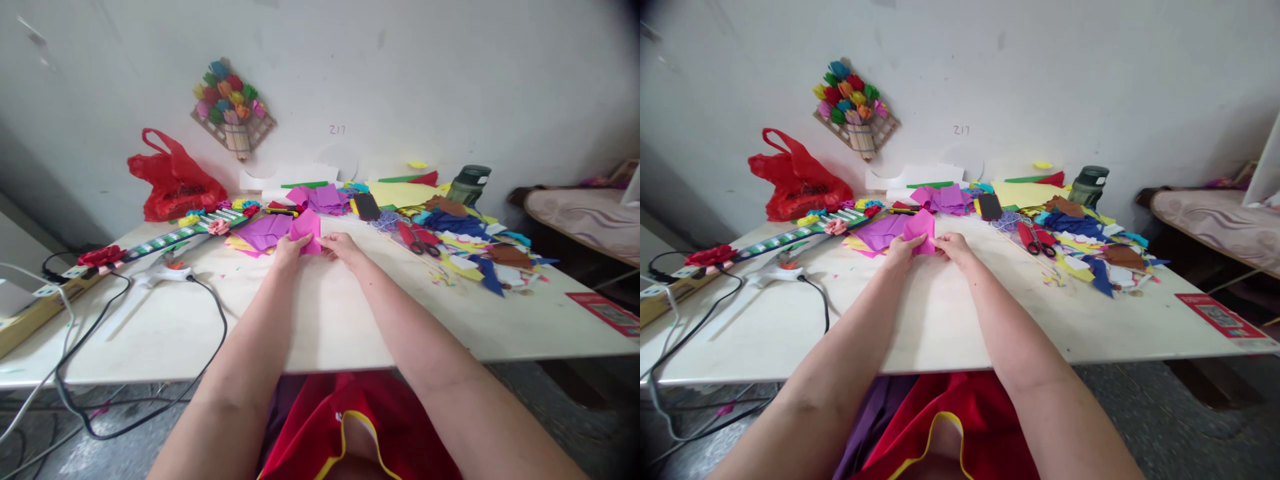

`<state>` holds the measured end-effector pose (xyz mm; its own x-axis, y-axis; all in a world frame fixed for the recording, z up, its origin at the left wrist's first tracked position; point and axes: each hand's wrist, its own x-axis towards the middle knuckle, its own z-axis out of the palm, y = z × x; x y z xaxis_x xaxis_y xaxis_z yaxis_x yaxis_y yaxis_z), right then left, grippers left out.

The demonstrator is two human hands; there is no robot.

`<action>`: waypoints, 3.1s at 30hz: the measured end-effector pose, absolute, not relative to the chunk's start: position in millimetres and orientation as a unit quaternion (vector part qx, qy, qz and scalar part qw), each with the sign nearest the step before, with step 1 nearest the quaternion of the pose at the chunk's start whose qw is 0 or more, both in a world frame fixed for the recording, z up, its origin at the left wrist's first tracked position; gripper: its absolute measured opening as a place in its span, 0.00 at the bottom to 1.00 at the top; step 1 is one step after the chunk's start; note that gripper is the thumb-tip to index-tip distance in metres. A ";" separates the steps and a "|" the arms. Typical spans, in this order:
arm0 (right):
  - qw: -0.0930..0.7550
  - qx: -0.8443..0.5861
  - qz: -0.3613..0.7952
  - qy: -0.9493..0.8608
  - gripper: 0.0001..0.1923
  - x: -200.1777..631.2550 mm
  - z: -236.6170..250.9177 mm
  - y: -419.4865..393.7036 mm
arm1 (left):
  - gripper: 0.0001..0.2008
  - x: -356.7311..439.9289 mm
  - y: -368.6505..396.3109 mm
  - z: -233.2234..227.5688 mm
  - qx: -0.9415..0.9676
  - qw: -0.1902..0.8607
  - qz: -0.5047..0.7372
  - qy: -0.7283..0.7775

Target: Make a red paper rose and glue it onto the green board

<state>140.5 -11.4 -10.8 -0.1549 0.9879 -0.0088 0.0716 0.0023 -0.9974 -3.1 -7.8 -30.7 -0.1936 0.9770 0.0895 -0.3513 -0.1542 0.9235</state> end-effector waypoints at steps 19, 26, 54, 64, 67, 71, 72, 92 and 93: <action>0.478 -0.514 0.467 -0.537 0.14 133.2 -12.8 -9.9 | 0.21 0.1 -13.3 -28.1 0.408 0.495 0.643 0.419; 0.485 -0.482 0.505 -0.527 0.10 137.5 -14.1 -8.9 | 0.21 -0.9 -12.2 -30.5 0.414 0.505 0.640 0.405; 0.542 -0.473 0.483 -0.499 0.13 140.6 -16.6 -1.9 | 0.24 0.4 -12.3 -29.7 0.452 0.518 0.587 0.428; 0.543 -0.482 0.482 -0.492 0.14 139.9 -14.8 -4.5 | 0.23 -1.8 -7.0 -32.7 0.449 0.517 0.579 0.443; 0.517 -0.478 0.507 -0.497 0.14 141.8 -14.0 -6.1 | 0.22 -2.6 -5.7 -34.2 0.440 0.517 0.594 0.431; 0.463 -0.485 0.515 -0.534 0.14 144.6 -13.1 -8.4 | 0.21 -2.3 -6.8 -33.9 0.425 0.532 0.616 0.395; 0.455 -0.486 0.513 -0.542 0.14 144.9 -13.1 -8.9 | 0.21 -2.0 -7.4 -33.2 0.421 0.537 0.619 0.389; 0.413 -0.478 0.496 -0.596 0.15 145.3 -18.4 -5.6 | 0.21 -0.4 -12.9 -27.2 0.392 0.551 0.635 0.374; 0.403 -0.475 0.500 -0.601 0.15 145.9 -19.1 -5.2 | 0.21 -0.6 -12.8 -27.4 0.391 0.550 0.635 0.376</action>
